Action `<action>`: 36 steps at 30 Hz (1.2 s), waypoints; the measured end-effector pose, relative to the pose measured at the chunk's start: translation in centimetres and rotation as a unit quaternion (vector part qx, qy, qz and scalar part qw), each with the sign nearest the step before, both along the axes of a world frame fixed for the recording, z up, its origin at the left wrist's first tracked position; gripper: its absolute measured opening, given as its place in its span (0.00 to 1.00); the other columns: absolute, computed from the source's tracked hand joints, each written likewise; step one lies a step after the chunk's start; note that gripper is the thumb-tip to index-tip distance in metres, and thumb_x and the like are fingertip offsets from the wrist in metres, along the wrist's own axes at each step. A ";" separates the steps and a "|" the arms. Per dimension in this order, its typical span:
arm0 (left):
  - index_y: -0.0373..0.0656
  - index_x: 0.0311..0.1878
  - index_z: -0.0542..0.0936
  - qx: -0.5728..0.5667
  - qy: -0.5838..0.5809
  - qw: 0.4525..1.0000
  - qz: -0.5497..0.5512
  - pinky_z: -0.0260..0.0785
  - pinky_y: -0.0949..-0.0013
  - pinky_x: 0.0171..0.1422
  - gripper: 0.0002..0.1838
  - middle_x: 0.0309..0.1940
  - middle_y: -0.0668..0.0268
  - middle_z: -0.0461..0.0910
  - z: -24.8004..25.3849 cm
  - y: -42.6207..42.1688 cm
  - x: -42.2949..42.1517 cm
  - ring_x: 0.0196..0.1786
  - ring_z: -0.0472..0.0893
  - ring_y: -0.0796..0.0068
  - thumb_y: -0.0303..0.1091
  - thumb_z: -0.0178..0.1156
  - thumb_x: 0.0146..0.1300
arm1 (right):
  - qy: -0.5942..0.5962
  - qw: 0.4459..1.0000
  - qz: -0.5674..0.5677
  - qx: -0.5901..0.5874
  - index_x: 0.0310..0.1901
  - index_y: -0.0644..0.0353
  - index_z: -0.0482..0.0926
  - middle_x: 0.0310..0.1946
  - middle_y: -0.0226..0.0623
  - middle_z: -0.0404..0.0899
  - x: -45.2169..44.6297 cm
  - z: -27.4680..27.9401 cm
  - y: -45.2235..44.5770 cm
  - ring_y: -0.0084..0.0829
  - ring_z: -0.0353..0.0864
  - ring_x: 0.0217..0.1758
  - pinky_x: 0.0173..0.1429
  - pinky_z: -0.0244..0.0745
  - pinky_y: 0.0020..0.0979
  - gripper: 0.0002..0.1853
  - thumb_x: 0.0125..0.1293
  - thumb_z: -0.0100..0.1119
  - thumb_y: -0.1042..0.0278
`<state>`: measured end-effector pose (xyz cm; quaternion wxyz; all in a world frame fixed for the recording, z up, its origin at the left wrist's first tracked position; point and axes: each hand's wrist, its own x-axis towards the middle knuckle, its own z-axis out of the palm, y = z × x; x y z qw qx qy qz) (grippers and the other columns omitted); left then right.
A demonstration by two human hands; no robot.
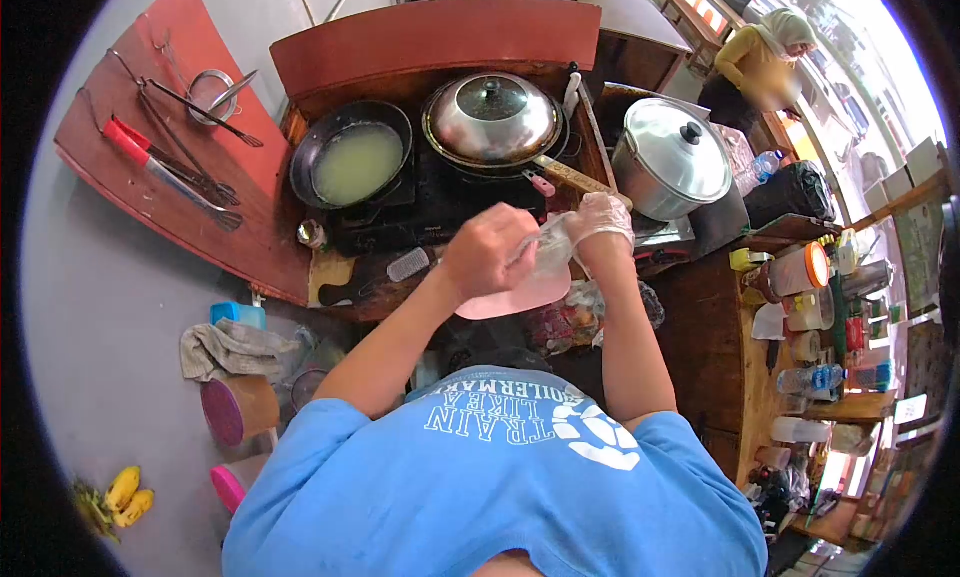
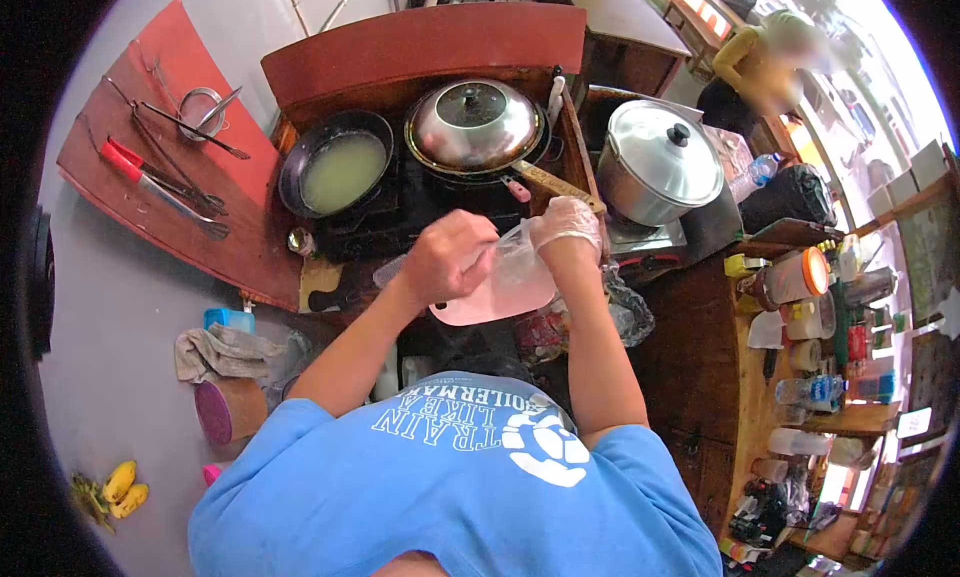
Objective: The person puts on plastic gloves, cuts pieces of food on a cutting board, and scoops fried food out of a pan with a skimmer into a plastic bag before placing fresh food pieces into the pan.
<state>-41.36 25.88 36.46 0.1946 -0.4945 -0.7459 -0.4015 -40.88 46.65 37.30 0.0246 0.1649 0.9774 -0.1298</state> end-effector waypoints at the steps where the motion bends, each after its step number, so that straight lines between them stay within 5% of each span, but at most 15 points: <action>1: 0.35 0.37 0.81 0.018 -0.024 0.999 -0.035 0.78 0.58 0.49 0.08 0.38 0.53 0.84 -0.4 0.8 0.6 0.42 0.84 0.53 0.22 0.61 0.52 | 0.000 1.000 0.000 -0.001 0.42 0.65 0.86 0.42 0.55 0.85 -0.4 -1.0 0.2 0.51 0.85 0.49 0.54 0.79 0.44 0.18 0.58 0.58 0.60; 5: 0.30 0.45 0.83 -0.093 -0.153 0.983 0.049 0.79 0.59 0.50 0.15 0.37 0.50 0.85 -4.6 3.0 0.3 0.41 0.86 0.58 0.26 0.59 0.55 | 0.057 0.986 0.154 0.032 0.37 0.65 0.86 0.35 0.56 0.84 -0.7 -3.1 -0.8 0.52 0.85 0.44 0.50 0.79 0.45 0.17 0.56 0.59 0.59; 8: 0.33 0.45 0.83 0.038 -0.304 0.950 0.064 0.76 0.61 0.37 0.13 0.35 0.57 0.86 -8.8 4.4 -1.9 0.33 0.85 0.54 0.25 0.57 0.59 | 0.132 0.960 0.247 -0.015 0.37 0.64 0.84 0.31 0.55 0.82 0.7 -1.7 -2.9 0.55 0.84 0.39 0.47 0.80 0.45 0.13 0.53 0.62 0.64; 10: 0.36 0.46 0.84 0.284 -0.641 0.713 0.003 0.74 0.63 0.36 0.12 0.35 0.67 0.87 -10.5 5.2 -2.2 0.33 0.85 0.59 0.28 0.56 0.64 | 0.376 0.890 0.230 -0.117 0.31 0.62 0.78 0.30 0.50 0.80 1.2 -3.3 -3.5 0.53 0.83 0.37 0.43 0.78 0.47 0.08 0.55 0.62 0.66; 12: 0.39 0.55 0.81 0.290 -0.656 0.693 -0.068 0.74 0.66 0.46 0.18 0.45 0.69 0.85 -10.5 4.7 -2.4 0.40 0.83 0.67 0.43 0.56 0.73 | 0.390 0.896 0.174 -0.122 0.28 0.61 0.75 0.30 0.48 0.79 2.3 -2.8 -5.1 0.53 0.83 0.37 0.42 0.78 0.47 0.08 0.56 0.62 0.67; 15: 0.43 0.76 0.56 0.331 -0.719 0.537 -0.292 0.58 0.59 0.76 0.40 0.70 0.55 0.65 -6.7 3.8 -1.4 0.71 0.68 0.64 0.66 0.29 0.74 | 0.374 0.908 0.110 -0.151 0.27 0.60 0.73 0.30 0.46 0.78 3.9 -3.8 -6.3 0.51 0.82 0.37 0.40 0.77 0.47 0.09 0.57 0.64 0.67; 20: 0.49 0.79 0.50 0.320 -0.732 0.523 -0.296 0.59 0.55 0.76 0.39 0.73 0.52 0.60 -5.0 3.8 -0.2 0.71 0.67 0.57 0.65 0.34 0.75 | 0.426 0.860 0.198 -0.201 0.36 0.58 0.79 0.28 0.43 0.79 5.8 -5.6 -5.8 0.48 0.81 0.31 0.36 0.76 0.43 0.07 0.56 0.66 0.73; 22: 0.49 0.79 0.50 0.283 -0.631 0.696 -0.192 0.57 0.51 0.77 0.40 0.74 0.50 0.59 -5.2 4.2 -0.2 0.73 0.65 0.56 0.65 0.38 0.74 | 0.416 0.856 0.219 -0.214 0.39 0.58 0.81 0.30 0.45 0.82 6.2 -5.2 -5.6 0.48 0.82 0.33 0.37 0.76 0.43 0.08 0.56 0.65 0.75; 24: 0.51 0.80 0.50 0.295 -0.599 0.712 -0.217 0.58 0.49 0.77 0.40 0.73 0.50 0.60 -5.4 4.1 -0.4 0.73 0.64 0.55 0.64 0.42 0.74 | 0.397 0.850 0.245 -0.243 0.38 0.58 0.82 0.31 0.45 0.82 6.5 -4.9 -6.2 0.49 0.83 0.33 0.39 0.77 0.43 0.07 0.57 0.64 0.74; 26: 0.52 0.79 0.51 0.354 -0.669 0.606 -0.245 0.61 0.49 0.75 0.40 0.70 0.54 0.64 -5.2 4.1 -0.6 0.73 0.65 0.55 0.67 0.39 0.73 | 0.370 0.867 0.233 -0.238 0.38 0.58 0.82 0.29 0.44 0.83 7.0 -4.9 -6.5 0.48 0.83 0.34 0.40 0.77 0.43 0.06 0.58 0.64 0.73; 27: 0.53 0.79 0.52 0.363 -0.731 0.478 -0.326 0.62 0.49 0.74 0.43 0.70 0.57 0.65 -5.1 3.8 -0.8 0.73 0.65 0.55 0.71 0.37 0.71 | 0.347 0.872 0.219 -0.268 0.38 0.59 0.82 0.30 0.45 0.82 7.3 -4.7 -6.8 0.49 0.83 0.35 0.41 0.76 0.44 0.06 0.58 0.63 0.74; 30: 0.55 0.81 0.48 0.337 -0.738 0.412 -0.415 0.52 0.53 0.79 0.43 0.74 0.55 0.58 -4.1 3.3 -0.9 0.76 0.59 0.55 0.71 0.35 0.71 | 0.316 0.874 0.216 -0.299 0.37 0.60 0.81 0.31 0.47 0.82 7.6 -2.8 -6.5 0.50 0.83 0.37 0.42 0.76 0.44 0.05 0.59 0.62 0.73; 32: 0.55 0.81 0.46 0.290 -0.736 0.444 -0.421 0.54 0.52 0.78 0.41 0.75 0.54 0.57 -2.9 3.7 -1.3 0.76 0.59 0.54 0.67 0.39 0.73 | 0.219 0.900 0.259 -0.276 0.35 0.59 0.81 0.30 0.48 0.82 7.8 -1.8 -6.2 0.50 0.82 0.36 0.41 0.76 0.45 0.04 0.59 0.62 0.71; 34: 0.62 0.81 0.46 0.291 -0.679 0.602 -0.302 0.56 0.42 0.74 0.38 0.77 0.55 0.55 -2.0 4.4 -0.8 0.75 0.61 0.49 0.64 0.41 0.73 | 0.244 0.885 0.275 -0.286 0.35 0.58 0.82 0.29 0.46 0.82 7.8 -0.8 -6.1 0.48 0.82 0.34 0.40 0.75 0.43 0.04 0.59 0.64 0.71; 36: 0.64 0.80 0.46 0.309 -0.717 0.561 -0.274 0.41 0.38 0.79 0.31 0.78 0.56 0.51 -1.4 4.3 -1.1 0.76 0.58 0.46 0.45 0.41 0.77 | 0.266 0.869 0.294 -0.297 0.35 0.57 0.82 0.27 0.44 0.82 7.7 -0.4 -6.0 0.46 0.82 0.32 0.39 0.75 0.42 0.04 0.58 0.65 0.71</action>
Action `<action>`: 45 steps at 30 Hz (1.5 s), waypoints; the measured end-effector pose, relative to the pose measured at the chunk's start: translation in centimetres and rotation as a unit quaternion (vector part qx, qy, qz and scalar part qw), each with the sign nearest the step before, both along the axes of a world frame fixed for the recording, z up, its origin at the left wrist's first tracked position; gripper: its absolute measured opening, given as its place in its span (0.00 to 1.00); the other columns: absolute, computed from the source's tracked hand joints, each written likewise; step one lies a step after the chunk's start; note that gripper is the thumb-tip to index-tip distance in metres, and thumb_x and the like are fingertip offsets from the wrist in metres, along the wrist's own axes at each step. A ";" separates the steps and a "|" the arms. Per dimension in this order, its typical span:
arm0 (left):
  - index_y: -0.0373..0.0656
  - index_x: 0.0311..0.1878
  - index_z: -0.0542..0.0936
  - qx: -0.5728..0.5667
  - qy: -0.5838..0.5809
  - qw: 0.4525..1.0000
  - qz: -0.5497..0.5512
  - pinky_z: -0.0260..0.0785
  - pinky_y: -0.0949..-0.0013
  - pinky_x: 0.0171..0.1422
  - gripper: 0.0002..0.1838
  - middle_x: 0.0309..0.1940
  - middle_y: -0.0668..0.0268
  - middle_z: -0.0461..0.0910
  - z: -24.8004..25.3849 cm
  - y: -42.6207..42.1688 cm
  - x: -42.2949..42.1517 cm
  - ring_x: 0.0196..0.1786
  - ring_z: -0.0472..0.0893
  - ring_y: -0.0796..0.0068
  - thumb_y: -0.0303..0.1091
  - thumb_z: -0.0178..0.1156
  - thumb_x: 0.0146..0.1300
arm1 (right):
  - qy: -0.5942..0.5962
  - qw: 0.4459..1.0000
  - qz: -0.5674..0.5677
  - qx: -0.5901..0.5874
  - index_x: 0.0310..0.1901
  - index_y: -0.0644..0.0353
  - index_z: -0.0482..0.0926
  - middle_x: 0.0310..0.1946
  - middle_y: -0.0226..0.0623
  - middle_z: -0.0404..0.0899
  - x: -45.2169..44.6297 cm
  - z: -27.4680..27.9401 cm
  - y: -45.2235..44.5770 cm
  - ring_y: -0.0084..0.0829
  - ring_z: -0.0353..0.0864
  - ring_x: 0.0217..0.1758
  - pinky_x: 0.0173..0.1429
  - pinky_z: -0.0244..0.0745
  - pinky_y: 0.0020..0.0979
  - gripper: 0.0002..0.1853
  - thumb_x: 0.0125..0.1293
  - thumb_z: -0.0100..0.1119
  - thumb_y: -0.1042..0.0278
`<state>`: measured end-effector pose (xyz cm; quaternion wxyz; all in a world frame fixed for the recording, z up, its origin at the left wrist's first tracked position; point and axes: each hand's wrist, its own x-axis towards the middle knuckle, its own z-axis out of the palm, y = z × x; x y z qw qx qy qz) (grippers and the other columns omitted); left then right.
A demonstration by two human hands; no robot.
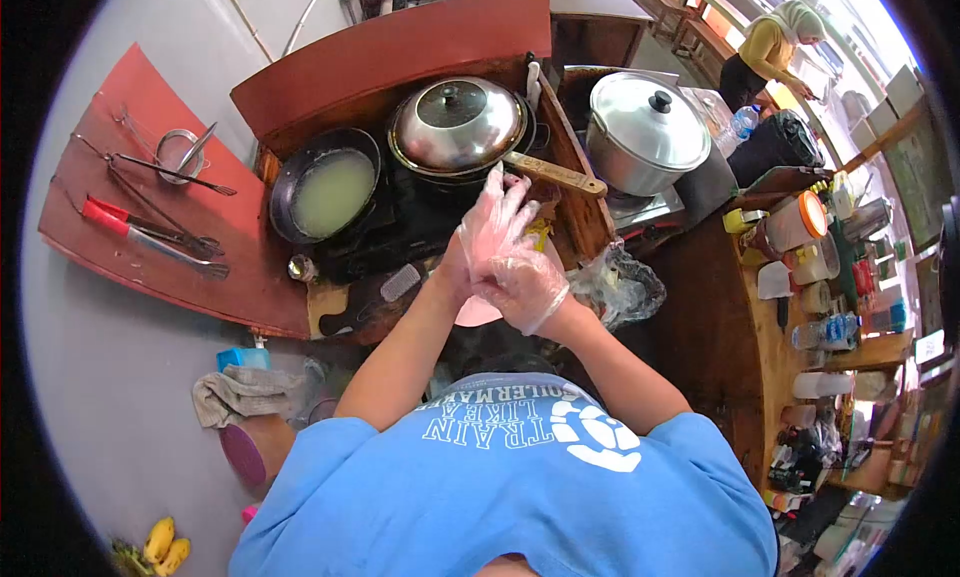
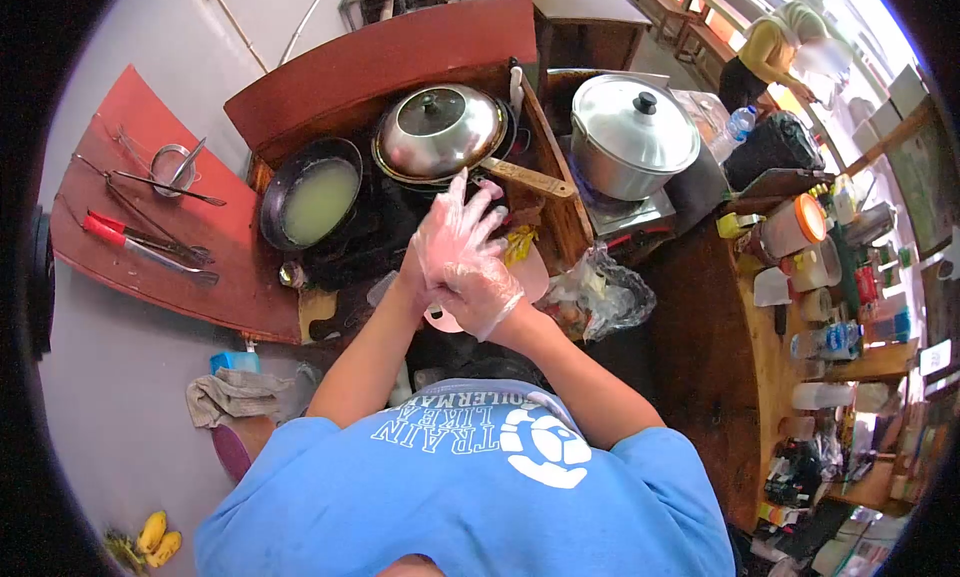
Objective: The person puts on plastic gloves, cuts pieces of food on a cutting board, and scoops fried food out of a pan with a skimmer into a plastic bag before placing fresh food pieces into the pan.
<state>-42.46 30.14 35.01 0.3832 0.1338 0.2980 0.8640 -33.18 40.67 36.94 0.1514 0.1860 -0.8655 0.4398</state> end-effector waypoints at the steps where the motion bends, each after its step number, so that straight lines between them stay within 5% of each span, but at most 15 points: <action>1: 0.64 0.80 0.46 -0.001 -0.001 1.000 0.000 0.41 0.38 0.79 0.31 0.78 0.56 0.51 -0.2 0.0 0.0 0.76 0.58 0.46 0.45 0.41 0.77 | 0.006 1.000 0.029 -0.003 0.35 0.58 0.82 0.27 0.44 0.81 -0.1 0.1 0.0 0.47 0.82 0.32 0.39 0.75 0.42 0.04 0.58 0.65 0.72; 5: 0.45 0.78 0.51 0.070 0.025 0.963 0.259 0.62 0.49 0.76 0.30 0.71 0.52 0.63 -1.0 -0.2 -0.6 0.71 0.67 0.53 0.34 0.46 0.76 | -0.019 0.994 0.106 0.006 0.35 0.58 0.81 0.28 0.44 0.81 -0.5 0.7 -0.2 0.48 0.81 0.32 0.38 0.75 0.42 0.04 0.58 0.64 0.72; 9: 0.43 0.65 0.71 0.024 -0.159 0.917 0.364 0.76 0.51 0.62 0.31 0.52 0.56 0.80 -0.5 -2.5 1.1 0.54 0.81 0.57 0.58 0.55 0.71 | -0.039 0.976 0.215 -0.030 0.35 0.57 0.82 0.28 0.44 0.81 -0.9 -0.7 -0.9 0.46 0.82 0.31 0.37 0.75 0.39 0.07 0.55 0.68 0.69; 11: 0.46 0.74 0.62 0.072 -0.156 0.916 0.363 0.71 0.47 0.64 0.46 0.67 0.53 0.71 -2.1 -3.9 3.7 0.58 0.78 0.53 0.75 0.45 0.65 | -0.050 0.958 0.281 0.020 0.34 0.58 0.82 0.26 0.44 0.81 -0.3 -1.3 -1.4 0.44 0.82 0.30 0.36 0.75 0.38 0.07 0.54 0.69 0.69; 14: 0.54 0.81 0.45 0.064 -0.144 0.911 0.382 0.46 0.45 0.80 0.51 0.82 0.57 0.41 -5.2 -6.5 9.2 0.79 0.52 0.48 0.79 0.34 0.65 | -0.122 0.917 0.380 0.023 0.32 0.60 0.82 0.25 0.40 0.81 2.1 -2.5 -3.2 0.38 0.81 0.28 0.37 0.74 0.35 0.07 0.52 0.71 0.73; 16: 0.50 0.77 0.57 0.127 -0.211 0.878 0.409 0.65 0.52 0.72 0.39 0.70 0.55 0.67 -12.4 -7.0 11.7 0.68 0.72 0.54 0.61 0.52 0.71 | -0.344 0.834 0.430 -0.014 0.36 0.62 0.82 0.33 0.38 0.83 3.6 -6.2 -3.4 0.27 0.82 0.35 0.42 0.76 0.28 0.07 0.56 0.70 0.78; 19: 0.41 0.65 0.71 0.023 -0.173 0.842 0.511 0.77 0.59 0.59 0.27 0.55 0.58 0.80 -17.7 -8.9 20.3 0.52 0.82 0.63 0.42 0.63 0.68 | -0.371 0.757 0.536 0.055 0.40 0.62 0.83 0.38 0.40 0.85 5.7 -11.6 -4.3 0.32 0.83 0.41 0.47 0.77 0.30 0.10 0.56 0.71 0.77; 25: 0.37 0.47 0.81 -0.167 -0.352 0.563 0.728 0.81 0.67 0.39 0.12 0.39 0.59 0.84 -32.9 -9.5 41.3 0.38 0.85 0.67 0.34 0.64 0.65 | -0.224 0.653 0.666 0.283 0.49 0.62 0.83 0.41 0.47 0.83 8.5 -12.3 -7.9 0.41 0.85 0.44 0.49 0.80 0.36 0.17 0.57 0.70 0.71; 26: 0.39 0.45 0.82 -0.303 -0.432 0.482 0.700 0.79 0.68 0.37 0.11 0.36 0.60 0.85 -31.4 -10.2 44.3 0.37 0.85 0.69 0.37 0.63 0.65 | -0.223 0.646 0.671 0.288 0.49 0.62 0.83 0.41 0.47 0.83 8.6 -12.5 -8.5 0.41 0.85 0.44 0.49 0.80 0.36 0.17 0.57 0.70 0.71; 27: 0.42 0.37 0.85 -0.548 -0.446 0.288 0.647 0.78 0.57 0.40 0.13 0.32 0.53 0.85 -37.6 -10.3 47.7 0.35 0.86 0.53 0.42 0.58 0.65 | -0.229 0.639 0.663 0.314 0.49 0.61 0.82 0.43 0.48 0.83 8.5 -12.4 -9.1 0.45 0.83 0.48 0.52 0.78 0.40 0.17 0.58 0.69 0.68; 30: 0.43 0.37 0.85 -0.651 -0.513 0.088 0.552 0.75 0.50 0.48 0.13 0.37 0.51 0.84 -40.1 -12.2 56.4 0.43 0.84 0.48 0.40 0.56 0.61 | -0.217 0.630 0.647 0.370 0.49 0.60 0.82 0.46 0.49 0.83 8.3 -13.4 -10.0 0.50 0.81 0.51 0.56 0.76 0.44 0.17 0.60 0.67 0.64; 36: 0.45 0.39 0.86 -0.764 -0.435 0.124 0.460 0.75 0.52 0.54 0.13 0.41 0.53 0.85 -45.0 -16.6 63.1 0.47 0.84 0.51 0.39 0.55 0.62 | -0.218 0.620 0.582 0.480 0.50 0.61 0.83 0.48 0.50 0.83 7.8 -15.8 -11.6 0.50 0.81 0.53 0.58 0.75 0.43 0.17 0.61 0.66 0.64; 38: 0.48 0.44 0.86 -0.797 -0.465 0.234 0.305 0.74 0.54 0.57 0.16 0.44 0.56 0.85 -46.8 -19.3 63.3 0.50 0.84 0.57 0.44 0.55 0.64 | -0.221 0.616 0.566 0.502 0.50 0.61 0.83 0.48 0.51 0.83 7.7 -16.6 -12.0 0.50 0.81 0.54 0.59 0.75 0.43 0.17 0.61 0.65 0.64; 41: 0.50 0.49 0.86 -0.810 -0.334 0.321 0.361 0.73 0.55 0.59 0.19 0.48 0.58 0.85 -49.7 -21.5 63.3 0.54 0.83 0.59 0.48 0.53 0.67 | -0.251 0.633 0.545 0.489 0.50 0.61 0.83 0.49 0.50 0.83 7.4 -18.3 -12.2 0.50 0.81 0.53 0.59 0.75 0.43 0.17 0.62 0.65 0.63; 45: 0.49 0.51 0.86 -0.845 -0.363 0.287 0.267 0.73 0.54 0.61 0.20 0.53 0.60 0.84 -52.4 -23.8 61.4 0.56 0.82 0.59 0.50 0.54 0.67 | -0.268 0.620 0.541 0.501 0.51 0.59 0.82 0.48 0.50 0.83 6.9 -21.6 -11.9 0.51 0.81 0.53 0.58 0.76 0.45 0.17 0.62 0.63 0.64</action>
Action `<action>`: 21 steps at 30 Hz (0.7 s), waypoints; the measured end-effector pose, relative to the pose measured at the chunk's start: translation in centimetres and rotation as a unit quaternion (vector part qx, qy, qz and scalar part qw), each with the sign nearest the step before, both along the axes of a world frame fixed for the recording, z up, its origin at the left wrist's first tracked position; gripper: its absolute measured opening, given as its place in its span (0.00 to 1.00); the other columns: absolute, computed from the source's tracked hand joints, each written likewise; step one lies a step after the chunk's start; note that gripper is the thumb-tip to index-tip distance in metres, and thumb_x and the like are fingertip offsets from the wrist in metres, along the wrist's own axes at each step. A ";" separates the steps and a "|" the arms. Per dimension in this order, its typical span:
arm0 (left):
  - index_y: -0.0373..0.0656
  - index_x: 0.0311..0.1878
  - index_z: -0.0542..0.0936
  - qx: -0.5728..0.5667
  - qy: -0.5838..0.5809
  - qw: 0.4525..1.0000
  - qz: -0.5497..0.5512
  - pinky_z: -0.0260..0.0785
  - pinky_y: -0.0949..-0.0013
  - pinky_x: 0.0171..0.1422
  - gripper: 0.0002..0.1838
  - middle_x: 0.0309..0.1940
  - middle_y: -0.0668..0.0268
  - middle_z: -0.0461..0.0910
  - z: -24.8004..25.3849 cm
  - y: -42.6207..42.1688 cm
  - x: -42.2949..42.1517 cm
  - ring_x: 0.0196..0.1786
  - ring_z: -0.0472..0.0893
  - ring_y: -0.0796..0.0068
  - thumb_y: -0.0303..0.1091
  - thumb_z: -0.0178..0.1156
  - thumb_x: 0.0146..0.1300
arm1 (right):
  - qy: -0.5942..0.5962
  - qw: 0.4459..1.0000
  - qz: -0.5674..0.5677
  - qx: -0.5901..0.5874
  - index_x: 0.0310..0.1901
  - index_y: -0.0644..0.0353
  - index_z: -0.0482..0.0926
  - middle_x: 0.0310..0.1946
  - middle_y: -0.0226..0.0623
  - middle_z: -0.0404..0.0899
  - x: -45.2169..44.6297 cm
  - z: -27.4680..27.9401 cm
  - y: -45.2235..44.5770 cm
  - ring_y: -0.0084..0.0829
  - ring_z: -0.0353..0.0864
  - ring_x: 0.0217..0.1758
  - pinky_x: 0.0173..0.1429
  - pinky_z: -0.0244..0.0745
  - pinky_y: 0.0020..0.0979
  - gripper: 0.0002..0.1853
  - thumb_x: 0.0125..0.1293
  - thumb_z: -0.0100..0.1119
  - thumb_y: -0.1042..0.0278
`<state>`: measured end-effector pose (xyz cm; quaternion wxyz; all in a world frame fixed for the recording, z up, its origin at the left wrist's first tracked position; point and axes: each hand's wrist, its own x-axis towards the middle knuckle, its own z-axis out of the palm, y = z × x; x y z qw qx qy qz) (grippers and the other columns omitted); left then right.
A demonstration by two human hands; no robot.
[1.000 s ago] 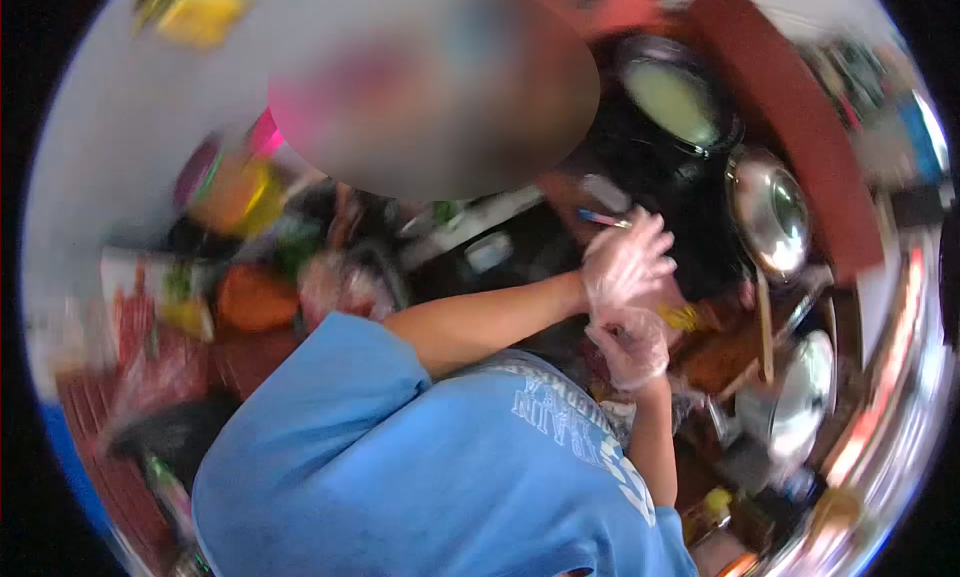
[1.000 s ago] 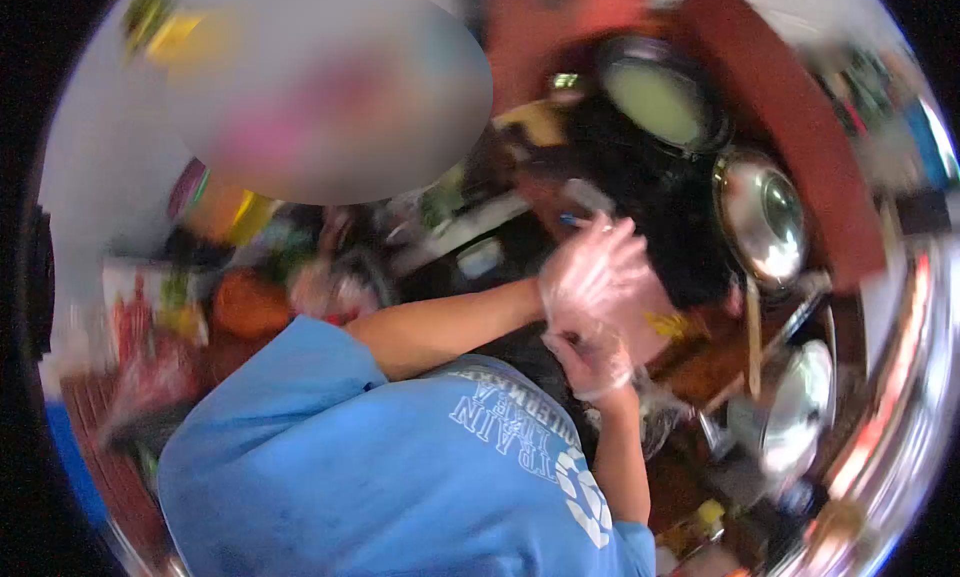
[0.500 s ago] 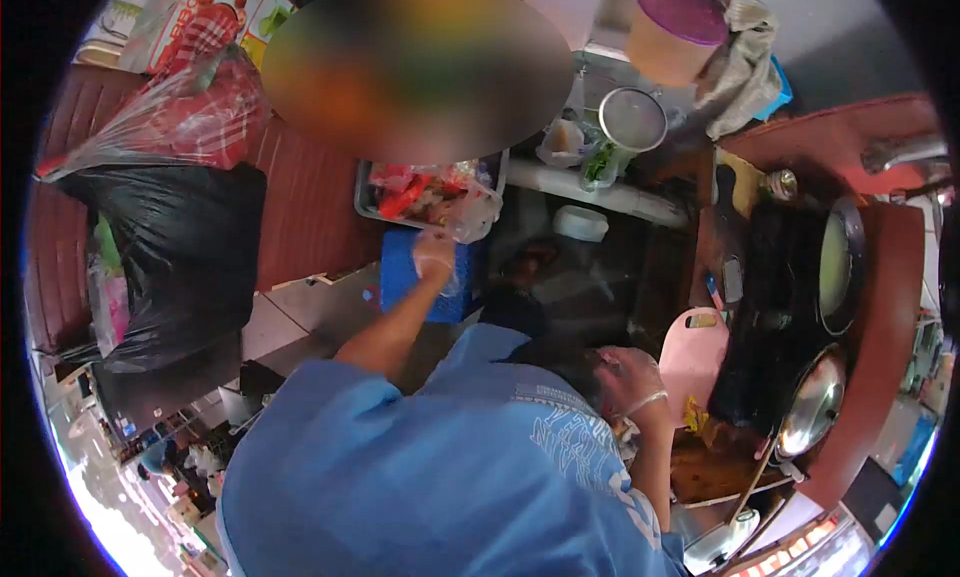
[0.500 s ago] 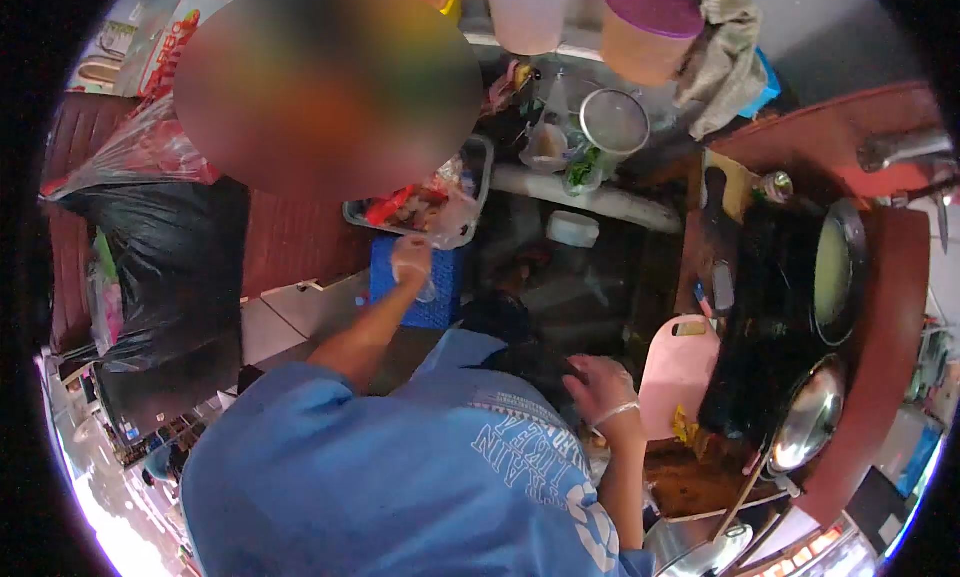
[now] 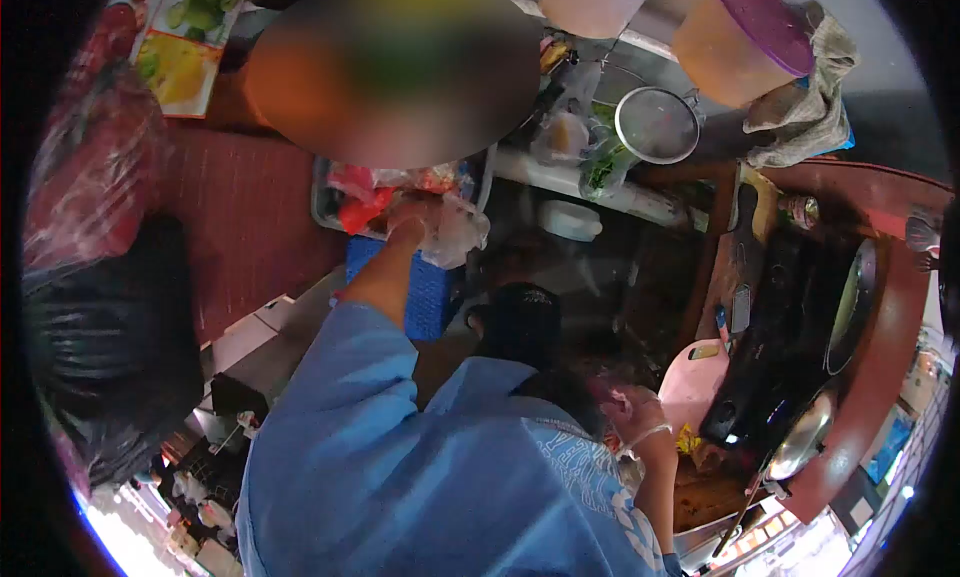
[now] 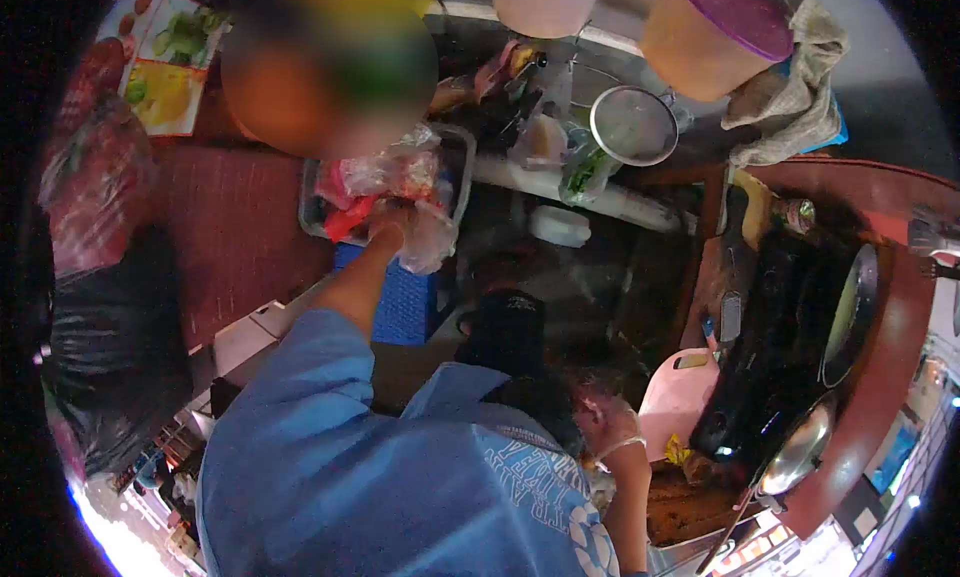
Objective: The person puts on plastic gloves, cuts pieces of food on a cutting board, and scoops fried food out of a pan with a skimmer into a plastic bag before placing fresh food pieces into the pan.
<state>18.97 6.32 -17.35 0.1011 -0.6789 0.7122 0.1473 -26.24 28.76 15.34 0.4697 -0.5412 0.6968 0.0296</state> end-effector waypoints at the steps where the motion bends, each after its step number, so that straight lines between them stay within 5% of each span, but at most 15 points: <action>1: 0.48 0.51 0.85 0.055 0.105 0.988 0.097 0.72 0.54 0.61 0.20 0.55 0.60 0.83 -2.6 0.2 0.6 0.57 0.81 0.57 0.50 0.55 0.66 | 0.019 0.999 0.025 0.005 0.51 0.58 0.82 0.48 0.50 0.83 -0.1 -0.8 0.0 0.52 0.81 0.53 0.58 0.76 0.45 0.17 0.62 0.63 0.64; 3: 0.47 0.51 0.85 0.114 0.208 0.953 0.188 0.72 0.53 0.62 0.21 0.58 0.59 0.81 -5.1 -0.3 0.4 0.58 0.81 0.54 0.50 0.55 0.66 | 0.030 0.999 0.033 -0.010 0.51 0.57 0.82 0.46 0.51 0.83 1.0 -0.3 -1.1 0.52 0.81 0.53 0.57 0.76 0.46 0.16 0.62 0.62 0.64; 5: 0.45 0.51 0.85 0.203 0.007 0.975 0.092 0.72 0.55 0.63 0.22 0.58 0.58 0.80 -5.1 -1.4 -0.2 0.59 0.80 0.54 0.50 0.58 0.64 | 0.039 0.998 0.043 -0.024 0.50 0.56 0.82 0.45 0.51 0.83 1.6 -0.4 -2.0 0.53 0.81 0.52 0.56 0.77 0.46 0.15 0.62 0.62 0.64; 6: 0.45 0.51 0.85 0.206 0.008 0.974 0.092 0.72 0.55 0.63 0.22 0.58 0.58 0.80 -4.4 -1.2 0.1 0.59 0.80 0.54 0.50 0.58 0.64 | 0.029 0.999 0.032 -0.008 0.49 0.56 0.82 0.46 0.52 0.83 1.7 -0.7 -2.2 0.53 0.81 0.52 0.56 0.76 0.46 0.15 0.62 0.62 0.63; 8: 0.48 0.53 0.84 0.078 0.114 0.980 0.142 0.72 0.56 0.62 0.18 0.56 0.54 0.81 -0.2 -1.1 1.0 0.58 0.80 0.52 0.44 0.58 0.64 | 0.016 1.000 0.022 0.010 0.48 0.56 0.82 0.46 0.52 0.83 1.5 -1.4 -1.9 0.54 0.81 0.52 0.56 0.76 0.46 0.14 0.62 0.62 0.62; 12: 0.47 0.53 0.84 -0.007 0.245 0.960 0.138 0.74 0.54 0.57 0.20 0.50 0.54 0.84 -3.3 -0.1 5.4 0.51 0.83 0.55 0.48 0.59 0.64 | 0.027 0.995 0.093 0.033 0.49 0.56 0.82 0.48 0.51 0.82 1.5 -1.5 -2.6 0.53 0.81 0.52 0.57 0.76 0.46 0.15 0.63 0.62 0.60; 15: 0.57 0.61 0.80 -0.093 0.226 0.970 -0.013 0.74 0.56 0.58 0.20 0.53 0.52 0.82 -0.5 1.0 6.5 0.55 0.80 0.49 0.33 0.54 0.66 | 0.042 0.994 0.095 0.015 0.51 0.57 0.82 0.48 0.50 0.82 1.9 -0.6 -3.2 0.53 0.81 0.52 0.58 0.76 0.46 0.18 0.63 0.62 0.58; 17: 0.53 0.61 0.79 0.109 0.149 0.964 0.191 0.74 0.57 0.57 0.21 0.48 0.55 0.84 2.5 2.0 7.0 0.52 0.82 0.51 0.34 0.56 0.64 | 0.028 0.996 0.079 -0.025 0.53 0.57 0.81 0.48 0.50 0.82 2.3 0.0 -3.5 0.53 0.81 0.52 0.58 0.76 0.46 0.20 0.64 0.61 0.56; 21: 0.49 0.59 0.79 0.107 0.224 0.939 0.239 0.75 0.59 0.55 0.22 0.43 0.54 0.85 10.5 4.8 6.4 0.48 0.84 0.54 0.34 0.61 0.60 | 0.015 0.992 0.110 -0.064 0.55 0.58 0.81 0.50 0.50 0.82 2.3 0.8 -3.8 0.51 0.80 0.55 0.60 0.75 0.45 0.21 0.64 0.62 0.55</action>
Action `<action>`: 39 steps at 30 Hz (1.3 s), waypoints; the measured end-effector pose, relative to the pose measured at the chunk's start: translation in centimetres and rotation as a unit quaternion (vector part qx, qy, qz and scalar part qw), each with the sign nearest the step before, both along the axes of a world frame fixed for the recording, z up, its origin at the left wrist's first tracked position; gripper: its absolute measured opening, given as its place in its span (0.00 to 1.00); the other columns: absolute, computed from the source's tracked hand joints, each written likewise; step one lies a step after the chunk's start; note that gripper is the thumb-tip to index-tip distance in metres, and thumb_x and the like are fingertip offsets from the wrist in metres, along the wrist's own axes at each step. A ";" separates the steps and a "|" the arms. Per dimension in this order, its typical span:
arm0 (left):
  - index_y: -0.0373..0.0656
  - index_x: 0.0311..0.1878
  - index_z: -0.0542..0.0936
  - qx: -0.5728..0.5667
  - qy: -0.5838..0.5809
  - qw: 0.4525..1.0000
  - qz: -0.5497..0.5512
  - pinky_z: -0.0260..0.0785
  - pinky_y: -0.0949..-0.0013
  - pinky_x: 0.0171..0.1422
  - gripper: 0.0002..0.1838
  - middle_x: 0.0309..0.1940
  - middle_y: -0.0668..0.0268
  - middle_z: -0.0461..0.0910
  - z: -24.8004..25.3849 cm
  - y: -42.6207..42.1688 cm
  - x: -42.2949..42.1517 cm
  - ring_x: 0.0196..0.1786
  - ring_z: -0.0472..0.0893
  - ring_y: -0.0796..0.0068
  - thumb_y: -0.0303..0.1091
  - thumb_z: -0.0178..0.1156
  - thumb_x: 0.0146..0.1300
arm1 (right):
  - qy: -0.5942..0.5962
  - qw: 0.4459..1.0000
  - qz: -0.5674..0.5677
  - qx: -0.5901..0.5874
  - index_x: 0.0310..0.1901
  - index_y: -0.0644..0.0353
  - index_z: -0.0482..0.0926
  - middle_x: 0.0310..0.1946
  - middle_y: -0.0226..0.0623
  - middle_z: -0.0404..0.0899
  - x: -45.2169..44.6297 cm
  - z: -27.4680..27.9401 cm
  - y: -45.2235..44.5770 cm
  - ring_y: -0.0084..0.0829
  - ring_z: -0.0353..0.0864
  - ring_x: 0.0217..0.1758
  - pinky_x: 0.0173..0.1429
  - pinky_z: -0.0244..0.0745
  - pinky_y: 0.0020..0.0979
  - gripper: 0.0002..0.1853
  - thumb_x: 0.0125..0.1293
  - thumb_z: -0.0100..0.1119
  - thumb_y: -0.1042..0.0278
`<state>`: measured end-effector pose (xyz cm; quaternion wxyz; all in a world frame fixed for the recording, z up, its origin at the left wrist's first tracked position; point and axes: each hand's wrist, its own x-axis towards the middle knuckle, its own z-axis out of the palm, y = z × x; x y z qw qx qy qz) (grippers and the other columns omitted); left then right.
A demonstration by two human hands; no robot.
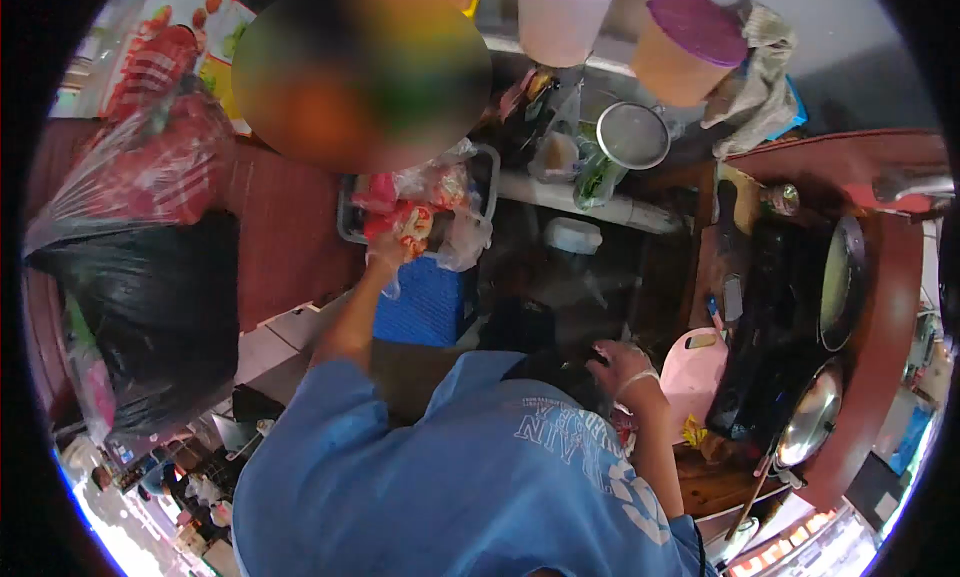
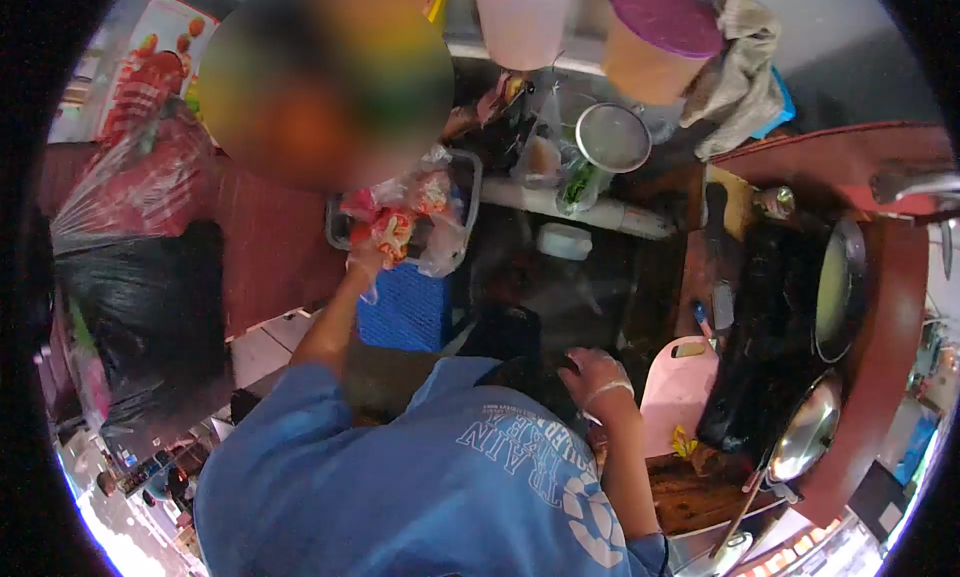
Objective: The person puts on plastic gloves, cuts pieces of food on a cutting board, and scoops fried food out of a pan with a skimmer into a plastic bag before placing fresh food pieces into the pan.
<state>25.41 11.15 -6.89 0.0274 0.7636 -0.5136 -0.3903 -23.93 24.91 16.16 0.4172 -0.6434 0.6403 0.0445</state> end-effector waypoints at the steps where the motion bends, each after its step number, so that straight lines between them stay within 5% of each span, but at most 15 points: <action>1: 0.47 0.59 0.79 -0.032 -0.030 0.999 -0.012 0.75 0.60 0.54 0.23 0.43 0.53 0.85 5.9 0.2 -2.3 0.48 0.84 0.56 0.34 0.64 0.57 | -0.018 1.000 -0.002 -0.009 0.55 0.58 0.81 0.51 0.50 0.81 -0.2 0.5 0.1 0.51 0.79 0.56 0.60 0.74 0.45 0.21 0.64 0.62 0.56; 6: 0.42 0.57 0.80 -0.313 0.112 0.928 -0.167 0.77 0.63 0.52 0.27 0.44 0.55 0.85 15.2 1.3 -11.8 0.46 0.85 0.63 0.33 0.71 0.51 | -0.173 0.981 -0.067 -0.050 0.60 0.61 0.76 0.57 0.48 0.79 -0.9 3.4 0.7 0.46 0.78 0.61 0.65 0.72 0.40 0.26 0.65 0.64 0.55; 7: 0.42 0.57 0.80 -0.155 0.276 0.944 -0.095 0.76 0.64 0.53 0.27 0.45 0.58 0.85 17.8 1.6 -15.0 0.45 0.84 0.67 0.33 0.71 0.51 | -0.221 0.968 -0.111 -0.051 0.64 0.61 0.73 0.60 0.46 0.78 -1.3 2.5 1.8 0.45 0.77 0.63 0.65 0.72 0.39 0.29 0.65 0.65 0.55; 10: 0.39 0.60 0.79 -0.033 0.283 0.903 -0.320 0.71 0.67 0.62 0.26 0.49 0.61 0.84 30.1 3.6 -27.4 0.51 0.82 0.70 0.32 0.68 0.57 | -0.376 0.879 -0.281 -0.087 0.70 0.61 0.64 0.68 0.42 0.70 -2.3 3.1 4.5 0.41 0.72 0.69 0.70 0.70 0.38 0.35 0.66 0.67 0.60; 11: 0.37 0.58 0.80 0.046 0.513 0.827 -0.225 0.71 0.68 0.60 0.25 0.50 0.65 0.83 28.6 5.1 -31.0 0.51 0.80 0.74 0.33 0.70 0.57 | -0.514 0.797 -0.302 -0.093 0.71 0.57 0.61 0.67 0.41 0.70 -3.2 4.1 5.3 0.40 0.74 0.67 0.68 0.72 0.41 0.37 0.66 0.67 0.59; 12: 0.37 0.59 0.79 0.027 0.401 0.847 -0.348 0.71 0.68 0.60 0.27 0.50 0.66 0.83 28.7 5.5 -34.3 0.52 0.80 0.75 0.35 0.71 0.57 | -0.640 0.695 -0.309 -0.104 0.73 0.54 0.59 0.67 0.40 0.71 -4.0 5.0 6.6 0.40 0.76 0.65 0.67 0.74 0.43 0.38 0.66 0.67 0.58; 14: 0.37 0.62 0.77 0.051 0.502 0.759 -0.412 0.71 0.68 0.60 0.28 0.50 0.67 0.83 27.9 8.1 -41.2 0.52 0.80 0.76 0.35 0.71 0.58 | -0.731 0.526 -0.421 -0.105 0.71 0.52 0.61 0.64 0.40 0.73 -5.5 7.0 10.4 0.41 0.77 0.63 0.62 0.78 0.52 0.36 0.65 0.68 0.59; 15: 0.39 0.60 0.78 -0.029 0.365 0.785 -0.500 0.75 0.69 0.52 0.27 0.44 0.68 0.85 29.8 9.0 -43.2 0.43 0.82 0.78 0.35 0.71 0.57 | -0.745 0.484 -0.442 -0.125 0.71 0.52 0.61 0.62 0.40 0.73 -6.1 5.4 11.7 0.44 0.78 0.61 0.56 0.82 0.58 0.35 0.65 0.66 0.60; 19: 0.36 0.68 0.70 0.097 0.488 0.686 -0.531 0.73 0.75 0.53 0.33 0.44 0.67 0.84 31.3 14.2 -51.0 0.45 0.80 0.82 0.35 0.69 0.61 | -0.750 0.380 -0.490 -0.232 0.70 0.51 0.61 0.62 0.40 0.74 -9.3 5.1 18.9 0.46 0.78 0.61 0.55 0.82 0.59 0.33 0.67 0.64 0.62; 23: 0.33 0.57 0.77 -0.104 0.468 0.710 -0.515 0.79 0.68 0.45 0.26 0.41 0.60 0.86 38.3 17.6 -54.3 0.35 0.83 0.77 0.33 0.71 0.57 | -0.707 0.292 -0.562 -0.313 0.71 0.49 0.62 0.62 0.39 0.74 -10.4 4.8 22.7 0.44 0.79 0.61 0.54 0.83 0.58 0.31 0.68 0.61 0.64; 24: 0.40 0.54 0.81 -0.295 0.393 0.654 -0.575 0.78 0.67 0.41 0.23 0.29 0.63 0.84 38.4 17.7 -55.2 0.32 0.85 0.70 0.34 0.72 0.55 | -0.688 0.280 -0.579 -0.336 0.70 0.49 0.62 0.62 0.38 0.74 -10.6 4.3 23.5 0.44 0.79 0.61 0.54 0.83 0.57 0.30 0.68 0.60 0.65; 26: 0.44 0.50 0.84 -0.351 0.386 0.541 -0.660 0.78 0.64 0.38 0.18 0.25 0.62 0.84 38.6 19.1 -57.7 0.32 0.85 0.62 0.39 0.70 0.56 | -0.666 0.262 -0.601 -0.355 0.70 0.48 0.63 0.62 0.37 0.74 -11.1 3.5 24.6 0.43 0.80 0.59 0.53 0.84 0.55 0.30 0.68 0.61 0.66; 29: 0.49 0.50 0.84 -0.329 0.209 0.462 -0.797 0.73 0.52 0.58 0.16 0.45 0.58 0.85 38.5 22.0 -61.3 0.49 0.82 0.51 0.44 0.63 0.61 | -0.606 0.258 -0.633 -0.407 0.69 0.50 0.66 0.58 0.35 0.78 -11.5 2.0 24.8 0.41 0.82 0.56 0.51 0.85 0.51 0.29 0.67 0.62 0.67; 32: 0.46 0.52 0.83 -0.182 0.040 0.500 -0.845 0.74 0.53 0.58 0.19 0.46 0.56 0.84 37.7 23.0 -65.8 0.51 0.83 0.53 0.46 0.64 0.60 | -0.596 0.218 -0.650 -0.418 0.68 0.50 0.66 0.56 0.35 0.79 -12.1 2.0 24.9 0.39 0.83 0.55 0.50 0.86 0.50 0.30 0.66 0.64 0.67; 39: 0.45 0.47 0.87 0.064 0.108 0.463 -0.877 0.77 0.62 0.44 0.18 0.33 0.54 0.86 32.7 19.4 -72.6 0.34 0.86 0.64 0.42 0.66 0.56 | -0.542 0.177 -0.690 -0.446 0.64 0.59 0.70 0.54 0.37 0.79 -13.3 -0.8 23.6 0.35 0.84 0.51 0.51 0.85 0.43 0.26 0.66 0.64 0.67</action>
